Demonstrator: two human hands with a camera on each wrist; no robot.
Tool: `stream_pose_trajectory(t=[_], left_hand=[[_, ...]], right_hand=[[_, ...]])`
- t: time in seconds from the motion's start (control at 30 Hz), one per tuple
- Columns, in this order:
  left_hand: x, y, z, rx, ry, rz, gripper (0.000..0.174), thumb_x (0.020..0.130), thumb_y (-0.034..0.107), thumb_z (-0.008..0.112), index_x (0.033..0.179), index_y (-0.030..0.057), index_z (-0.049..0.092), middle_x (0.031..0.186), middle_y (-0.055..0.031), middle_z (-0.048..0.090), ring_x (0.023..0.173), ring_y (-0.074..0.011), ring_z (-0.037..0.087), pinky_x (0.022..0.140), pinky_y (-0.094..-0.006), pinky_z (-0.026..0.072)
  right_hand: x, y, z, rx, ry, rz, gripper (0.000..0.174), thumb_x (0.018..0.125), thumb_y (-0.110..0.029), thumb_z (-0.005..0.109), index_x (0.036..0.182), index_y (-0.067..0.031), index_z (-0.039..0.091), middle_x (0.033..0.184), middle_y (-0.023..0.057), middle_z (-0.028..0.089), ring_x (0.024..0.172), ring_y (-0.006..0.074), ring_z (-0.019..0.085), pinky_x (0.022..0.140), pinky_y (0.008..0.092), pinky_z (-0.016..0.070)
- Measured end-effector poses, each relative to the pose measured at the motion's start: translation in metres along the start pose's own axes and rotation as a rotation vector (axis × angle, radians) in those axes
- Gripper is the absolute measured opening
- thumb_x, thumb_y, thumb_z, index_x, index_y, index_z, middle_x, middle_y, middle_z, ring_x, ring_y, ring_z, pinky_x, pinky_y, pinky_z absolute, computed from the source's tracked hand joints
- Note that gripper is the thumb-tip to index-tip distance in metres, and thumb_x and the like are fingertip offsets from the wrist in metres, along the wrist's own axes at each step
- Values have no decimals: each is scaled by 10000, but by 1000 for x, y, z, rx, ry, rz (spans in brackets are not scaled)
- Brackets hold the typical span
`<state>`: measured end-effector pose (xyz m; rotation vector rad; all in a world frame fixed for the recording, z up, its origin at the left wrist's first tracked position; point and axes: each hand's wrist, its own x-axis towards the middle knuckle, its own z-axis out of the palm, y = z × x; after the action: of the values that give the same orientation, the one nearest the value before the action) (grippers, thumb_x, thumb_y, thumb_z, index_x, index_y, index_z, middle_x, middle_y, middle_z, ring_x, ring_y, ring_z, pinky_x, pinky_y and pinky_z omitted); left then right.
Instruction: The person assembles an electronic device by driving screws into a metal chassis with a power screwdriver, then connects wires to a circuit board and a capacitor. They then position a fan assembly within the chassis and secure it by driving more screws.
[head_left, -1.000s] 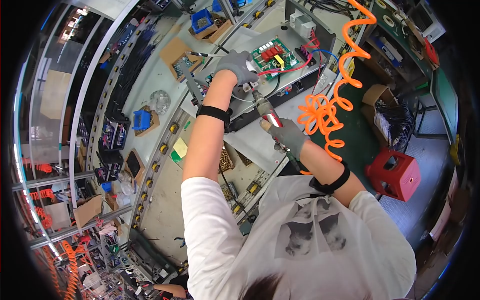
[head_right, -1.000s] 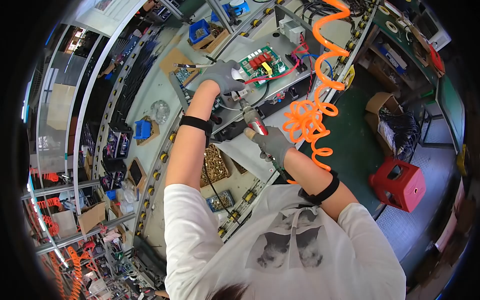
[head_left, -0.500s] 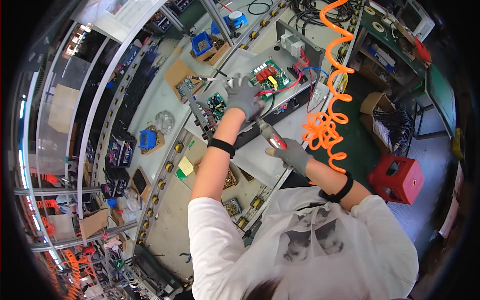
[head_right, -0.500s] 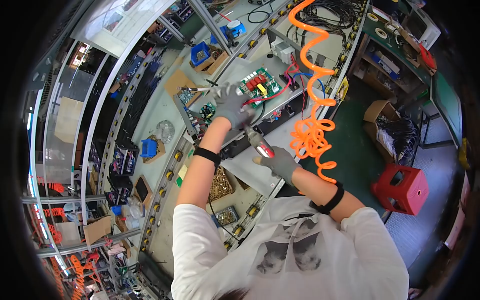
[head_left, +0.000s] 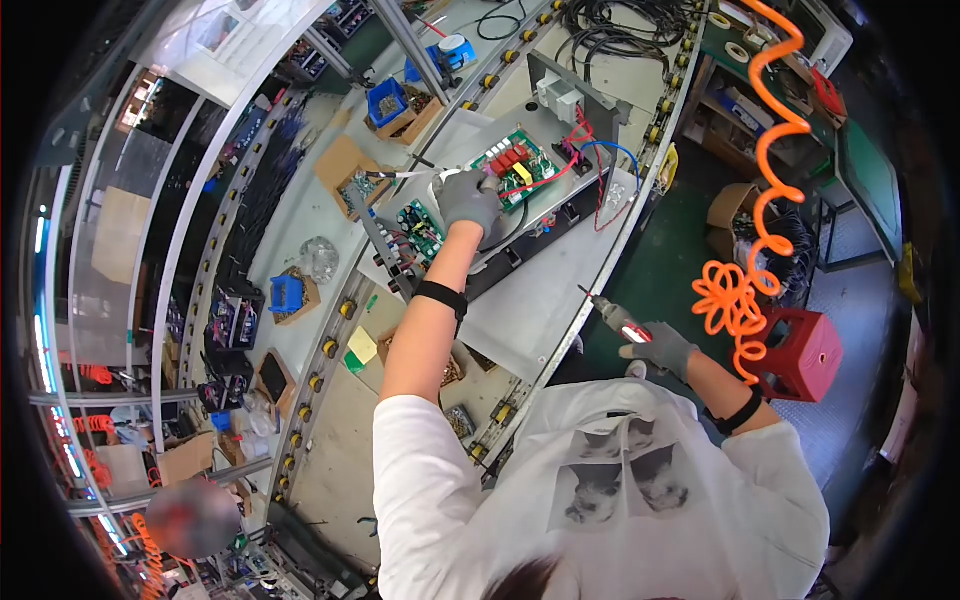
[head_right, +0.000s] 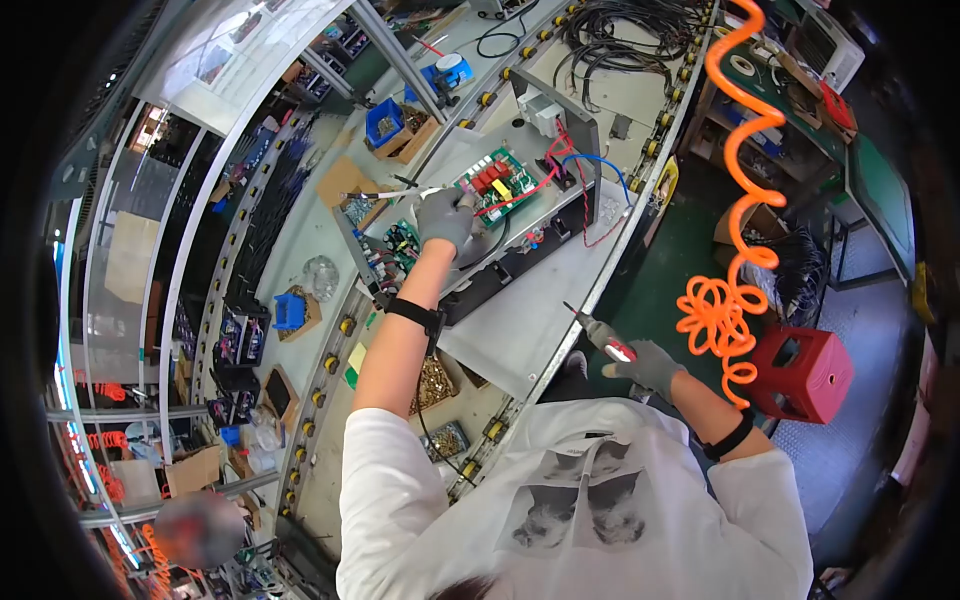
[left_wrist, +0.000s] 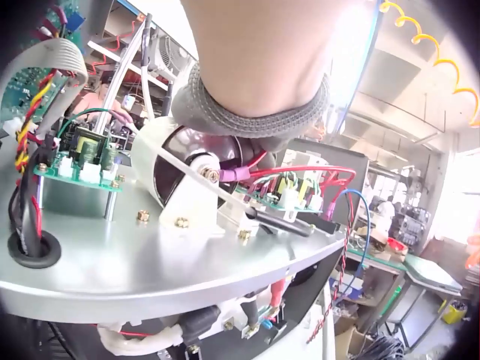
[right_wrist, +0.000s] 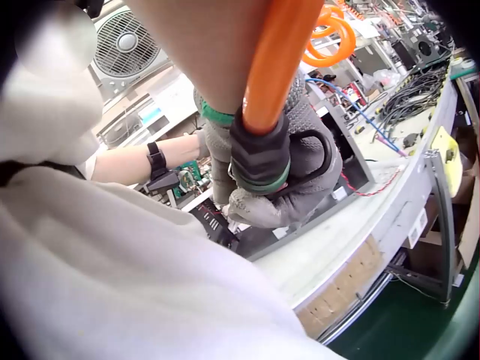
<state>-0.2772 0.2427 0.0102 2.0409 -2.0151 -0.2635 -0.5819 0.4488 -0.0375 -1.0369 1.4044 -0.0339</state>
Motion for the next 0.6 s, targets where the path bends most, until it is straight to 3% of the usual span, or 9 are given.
stream_pose_trajectory(t=[0.07,0.1,0.2,0.27,0.33,0.4,0.43,0.5,0.6], left_hand=[[3,-7,4,-554,136,-261,159,830,187,543,920,121,656,858,-125,651,905,-227,598,944,-374,384],[1,-21,7,-850,212,-114,221,808,73,537,1022,88,590,900,-131,638,941,-184,582,826,-305,441],[-42,-18,-40,-1092,427,50,287,815,45,518,1102,43,509,978,-107,598,961,-166,558,824,-296,427],[-97,-11,-70,-891,616,121,286,829,22,505,1112,7,468,1044,-109,550,927,-179,546,819,-295,424],[-153,1,-73,-1085,773,-60,219,840,36,513,1054,8,478,960,-95,512,830,-156,491,797,-282,406],[-199,-37,-34,-580,1038,-65,200,837,48,515,1029,7,478,938,-94,504,838,-162,485,784,-287,407],[-221,-49,-18,-553,1048,-107,200,837,48,515,1029,7,478,938,-94,504,838,-162,485,784,-287,407],[-259,-74,19,-540,997,-455,181,835,60,499,1004,-5,482,948,-109,505,854,-180,484,785,-295,410],[-305,-132,95,-483,532,-867,208,832,123,502,1018,33,531,944,-156,562,880,-273,548,781,-345,440]], right_hand=[[-12,12,-6,-38,47,29,435,661,-354,759,839,-12,558,629,61,547,474,133,511,415,280,403],[-13,22,-9,-38,42,35,438,655,-357,766,832,-16,555,634,57,551,459,125,496,411,284,405],[-10,50,-13,-94,3,127,468,654,-341,764,908,7,580,709,91,579,542,146,541,492,295,446],[-3,75,-10,-124,27,56,478,663,-308,755,961,22,581,761,104,590,609,155,556,550,301,457],[3,92,-10,-170,24,0,492,672,-276,746,1014,38,583,814,117,602,675,163,572,607,308,468],[11,96,-10,-96,24,-40,397,722,-204,649,1040,27,593,822,115,618,719,129,570,612,311,473],[4,78,-9,-64,18,16,399,731,-187,629,1059,37,590,863,116,622,772,142,574,658,317,477],[11,65,-11,-56,-13,45,397,728,-176,628,1054,48,587,863,110,622,768,148,576,661,317,476],[20,38,-15,-84,-39,87,383,728,-142,620,1042,73,579,865,95,620,758,153,572,666,311,473]])
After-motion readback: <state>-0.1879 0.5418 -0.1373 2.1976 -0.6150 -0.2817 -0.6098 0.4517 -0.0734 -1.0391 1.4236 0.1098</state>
